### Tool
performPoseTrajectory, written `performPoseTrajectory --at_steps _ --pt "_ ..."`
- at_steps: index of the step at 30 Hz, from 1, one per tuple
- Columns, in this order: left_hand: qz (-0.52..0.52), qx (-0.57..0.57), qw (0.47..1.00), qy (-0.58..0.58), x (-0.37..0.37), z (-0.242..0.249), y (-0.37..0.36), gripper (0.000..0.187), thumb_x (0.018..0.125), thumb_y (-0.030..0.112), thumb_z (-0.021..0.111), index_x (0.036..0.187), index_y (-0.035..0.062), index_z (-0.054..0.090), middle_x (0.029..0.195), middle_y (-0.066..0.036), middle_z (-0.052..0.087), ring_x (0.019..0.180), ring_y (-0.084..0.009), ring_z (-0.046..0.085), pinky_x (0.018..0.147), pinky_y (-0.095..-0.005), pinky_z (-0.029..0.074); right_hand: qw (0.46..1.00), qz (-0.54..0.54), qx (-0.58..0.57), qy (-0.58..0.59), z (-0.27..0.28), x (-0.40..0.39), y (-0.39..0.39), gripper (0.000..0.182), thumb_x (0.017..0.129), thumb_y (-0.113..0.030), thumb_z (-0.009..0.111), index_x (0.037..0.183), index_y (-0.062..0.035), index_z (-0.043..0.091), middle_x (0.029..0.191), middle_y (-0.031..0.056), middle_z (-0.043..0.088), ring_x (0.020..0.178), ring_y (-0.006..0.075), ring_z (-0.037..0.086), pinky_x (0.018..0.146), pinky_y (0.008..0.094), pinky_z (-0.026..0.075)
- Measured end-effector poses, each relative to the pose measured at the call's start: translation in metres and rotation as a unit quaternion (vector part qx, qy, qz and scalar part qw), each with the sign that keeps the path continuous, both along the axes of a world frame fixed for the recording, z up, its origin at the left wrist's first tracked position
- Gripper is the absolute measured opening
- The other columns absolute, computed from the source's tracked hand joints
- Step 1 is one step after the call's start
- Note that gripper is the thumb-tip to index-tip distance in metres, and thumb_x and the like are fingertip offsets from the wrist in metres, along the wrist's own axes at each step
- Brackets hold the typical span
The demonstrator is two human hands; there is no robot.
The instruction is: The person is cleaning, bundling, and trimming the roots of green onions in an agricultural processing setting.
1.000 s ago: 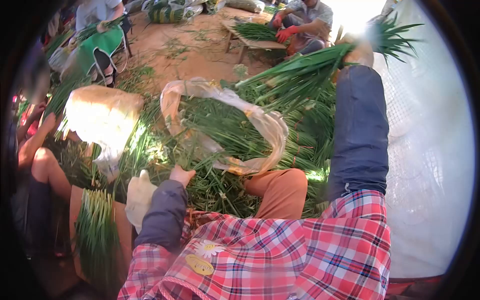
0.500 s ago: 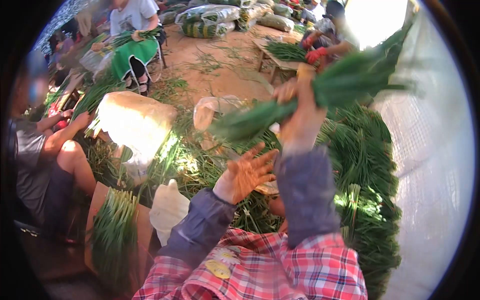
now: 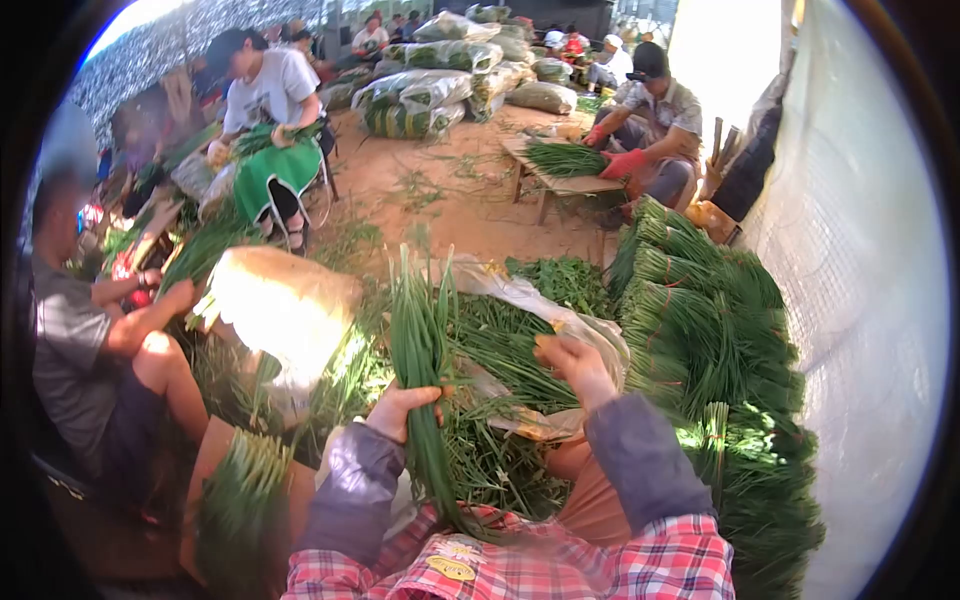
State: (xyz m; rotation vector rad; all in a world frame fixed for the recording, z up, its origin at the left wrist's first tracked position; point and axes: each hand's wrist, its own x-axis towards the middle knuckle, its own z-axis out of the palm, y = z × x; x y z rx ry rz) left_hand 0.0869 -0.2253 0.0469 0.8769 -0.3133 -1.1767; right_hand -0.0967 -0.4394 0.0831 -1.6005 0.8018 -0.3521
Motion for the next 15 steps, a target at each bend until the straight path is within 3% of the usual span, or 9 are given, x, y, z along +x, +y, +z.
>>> performPoseTrajectory --at_steps 2,4,6,9,10,13,15 --pt "-0.043 0.023 0.998 -0.028 0.002 0.019 0.01 0.031 0.073 0.003 0.064 0.101 -0.0015 0.054 0.083 -0.014 0.064 0.059 -0.0202 0.06 0.054 -0.033 0.053 0.985 0.069 0.139 -0.077 0.02 0.02 -0.007 0.073 0.083 -0.061 0.046 0.125 -0.0007 0.046 0.114 0.0142 0.056 0.105 0.0242 0.054 0.084 0.0394 0.045" --pt "-0.104 0.028 0.991 -0.08 0.006 0.041 0.019 0.034 0.072 0.003 0.066 0.103 -0.0016 0.053 0.084 -0.015 0.064 0.06 -0.0206 0.061 0.054 -0.0331 0.053 0.947 0.148 0.266 -0.101 0.026 0.047 -0.016 0.079 0.081 -0.065 0.044 0.129 -0.002 0.041 0.115 0.0165 0.056 0.105 0.0265 0.054 0.083 0.0407 0.046" --pt "-0.171 0.032 0.975 -0.138 0.013 0.062 0.027 0.036 0.073 0.005 0.066 0.105 -0.0013 0.052 0.084 -0.015 0.063 0.06 -0.0208 0.061 0.055 -0.0329 0.053 0.904 0.188 0.364 -0.12 0.022 0.083 -0.019 0.076 0.082 -0.062 0.046 0.13 -0.0039 0.04 0.113 0.0129 0.057 0.103 0.0253 0.055 0.084 0.0414 0.045" --pt "-0.202 0.105 0.953 -0.198 0.018 0.092 0.045 0.033 0.072 0.008 0.066 0.101 -0.0004 0.054 0.084 -0.013 0.063 0.057 -0.018 0.059 0.054 -0.0301 0.05 0.78 0.296 0.393 -0.386 0.031 0.122 -0.006 0.068 0.084 -0.057 0.049 0.128 -0.0051 0.042 0.107 0.008 0.059 0.101 0.0237 0.056 0.085 0.0442 0.044" --pt "-0.198 0.116 0.953 -0.199 0.021 0.097 0.053 0.032 0.072 0.005 0.065 0.101 -0.0008 0.054 0.083 -0.012 0.063 0.057 -0.0179 0.059 0.054 -0.0296 0.05 0.784 0.228 0.401 -0.415 0.048 0.125 0.005 0.06 0.084 -0.052 0.052 0.123 -0.0059 0.048 0.102 0.0044 0.061 0.097 0.0219 0.057 0.082 0.0439 0.045" --pt "-0.22 0.155 0.945 -0.184 0.038 0.105 0.08 0.029 0.073 0.003 0.063 0.1 -0.0009 0.056 0.081 -0.012 0.063 0.058 -0.0178 0.059 0.054 -0.0297 0.05 0.847 0.135 0.307 -0.412 0.066 0.117 0.026 0.055 0.086 -0.048 0.052 0.122 -0.0061 0.049 0.102 0.0053 0.061 0.095 0.0215 0.058 0.079 0.0388 0.046" --pt "-0.217 0.168 0.941 -0.196 0.045 0.116 0.098 0.028 0.071 0.002 0.063 0.099 -0.0007 0.058 0.085 -0.012 0.063 0.063 -0.0175 0.06 0.057 -0.0295 0.05 0.927 0.134 0.172 -0.304 0.061 0.12 0.024 0.057 0.085 -0.052 0.051 0.116 -0.0049 0.055 0.092 0.0045 0.063 0.084 0.0179 0.059 0.067 0.0306 0.046"
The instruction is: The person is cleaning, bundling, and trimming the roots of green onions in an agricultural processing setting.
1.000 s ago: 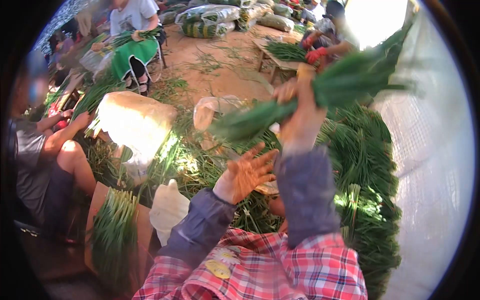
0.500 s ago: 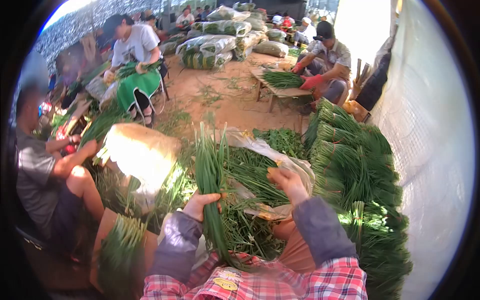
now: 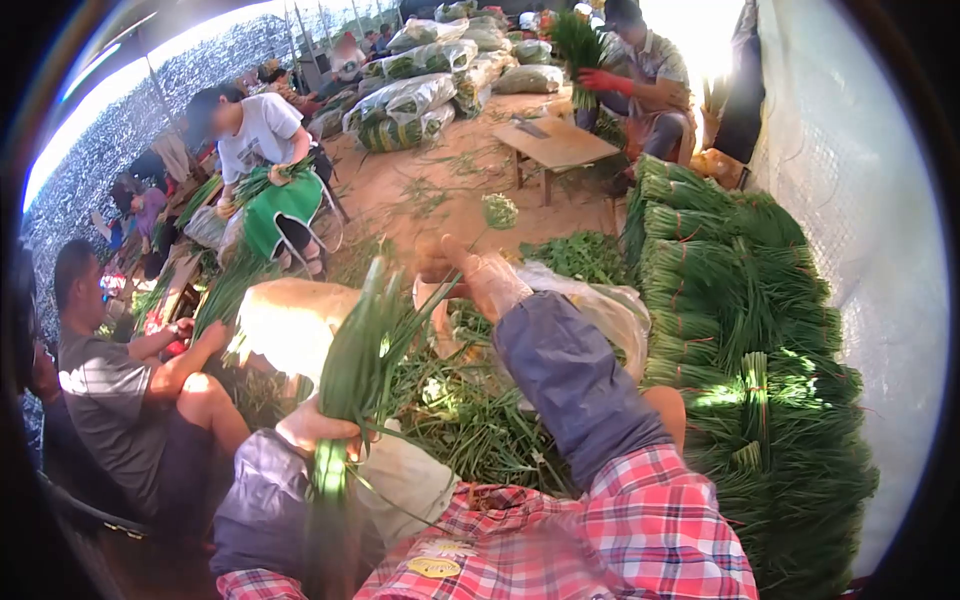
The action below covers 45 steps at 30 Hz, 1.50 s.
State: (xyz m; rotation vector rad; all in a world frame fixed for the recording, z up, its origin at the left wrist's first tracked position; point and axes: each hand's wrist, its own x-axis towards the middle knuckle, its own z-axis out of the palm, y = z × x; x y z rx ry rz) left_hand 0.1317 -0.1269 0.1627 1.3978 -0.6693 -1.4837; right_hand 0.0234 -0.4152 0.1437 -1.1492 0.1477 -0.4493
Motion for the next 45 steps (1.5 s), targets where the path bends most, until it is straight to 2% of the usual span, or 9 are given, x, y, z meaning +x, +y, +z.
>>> performPoseTrajectory --at_steps 2,16,28,30,33,35,37,41,45 --pt "-0.013 0.011 0.996 -0.084 0.02 -0.006 0.017 0.033 0.069 0.004 0.063 0.101 -0.0005 0.059 0.088 -0.012 0.064 0.069 -0.0173 0.06 0.061 -0.029 0.049 0.975 -0.034 -0.196 0.103 -0.004 -0.001 0.0 0.059 0.084 -0.055 0.05 0.112 -0.0042 0.058 0.086 0.0037 0.063 0.076 0.0156 0.06 0.059 0.0271 0.045" --pt "0.214 0.04 0.974 0.068 0.01 -0.076 0.151 0.057 0.065 0.008 0.067 0.118 -0.0016 0.049 0.082 -0.011 0.059 0.059 -0.0174 0.057 0.053 -0.0274 0.047 0.953 -0.22 0.14 -0.153 0.057 0.029 -0.139 0.034 0.091 -0.033 0.05 0.104 -0.0025 0.057 0.074 0.0011 0.056 0.053 0.0103 0.049 0.055 0.0342 0.052" --pt "0.356 -0.138 0.891 0.245 -0.047 -0.156 0.156 0.051 0.068 0.014 0.064 0.114 0.0002 0.05 0.093 -0.016 0.06 0.063 -0.0239 0.059 0.054 -0.0362 0.048 0.922 -0.285 -0.251 -0.078 0.052 0.116 -0.021 0.023 0.093 -0.017 0.041 0.096 -0.0019 0.058 0.083 0.0075 0.061 0.075 0.0185 0.056 0.073 0.0333 0.049" --pt "0.376 -0.126 0.879 0.263 -0.051 -0.158 0.14 0.06 0.067 0.015 0.064 0.122 0.0013 0.045 0.101 -0.017 0.058 0.073 -0.0252 0.061 0.058 -0.0357 0.051 0.465 -0.237 -0.853 -0.001 -0.038 0.133 0.002 0.03 0.084 -0.03 0.053 0.097 -0.003 0.058 0.075 0.01 0.064 0.069 0.0239 0.056 0.069 0.0317 0.045" --pt "0.37 -0.118 0.889 0.243 -0.052 -0.152 0.12 0.058 0.069 0.015 0.062 0.123 0.0003 0.044 0.109 -0.018 0.056 0.09 -0.0278 0.061 0.067 -0.0375 0.053 0.539 0.237 -0.776 0.224 -0.126 0.109 0.045 0.069 0.071 -0.032 0.068 0.129 -0.0068 0.041 0.117 0.0186 0.055 0.109 0.029 0.054 0.091 0.0378 0.043" --pt "0.371 -0.103 0.893 0.231 -0.051 -0.148 0.109 0.056 0.07 0.013 0.061 0.122 0.0001 0.045 0.109 -0.018 0.056 0.093 -0.0294 0.06 0.069 -0.0382 0.054 0.815 0.172 -0.479 0.275 -0.12 0.096 0.068 0.082 0.074 -0.027 0.07 0.138 -0.0051 0.025 0.127 0.0208 0.048 0.107 0.0269 0.053 0.086 0.035 0.044" --pt "0.369 -0.094 0.895 0.233 -0.052 -0.151 0.101 0.052 0.072 0.009 0.06 0.121 -0.0003 0.046 0.109 -0.017 0.057 0.096 -0.0298 0.06 0.072 -0.0378 0.054 0.929 0.184 -0.151 0.285 -0.094 0.071 0.09 0.084 0.075 -0.022 0.07 0.14 -0.0055 0.02 0.125 0.0184 0.05 0.107 0.0243 0.053 0.081 0.0324 0.046" --pt "0.36 -0.046 0.916 0.172 -0.056 -0.152 0.078 0.048 0.072 0.006 0.061 0.118 -0.0002 0.05 0.104 -0.013 0.06 0.092 -0.0234 0.061 0.073 -0.0341 0.052 0.883 0.178 -0.378 0.212 -0.157 0.05 0.151 0.105 0.069 -0.023 0.076 0.14 0.0021 0.004 0.117 0.0223 0.054 0.09 0.0242 0.06 0.071 0.0325 0.05" --pt "0.345 -0.026 0.924 0.163 -0.064 -0.146 0.073 0.042 0.073 0.005 0.06 0.114 0.0009 0.052 0.092 -0.009 0.062 0.071 -0.0188 0.061 0.064 -0.0305 0.051 0.883 0.283 -0.206 0.314 -0.172 0.054 0.142 0.052 0.084 -0.028 0.06 0.124 0.0007 0.043 0.082 0.0128 0.062 0.065 0.0171 0.056 0.059 0.0306 0.046"
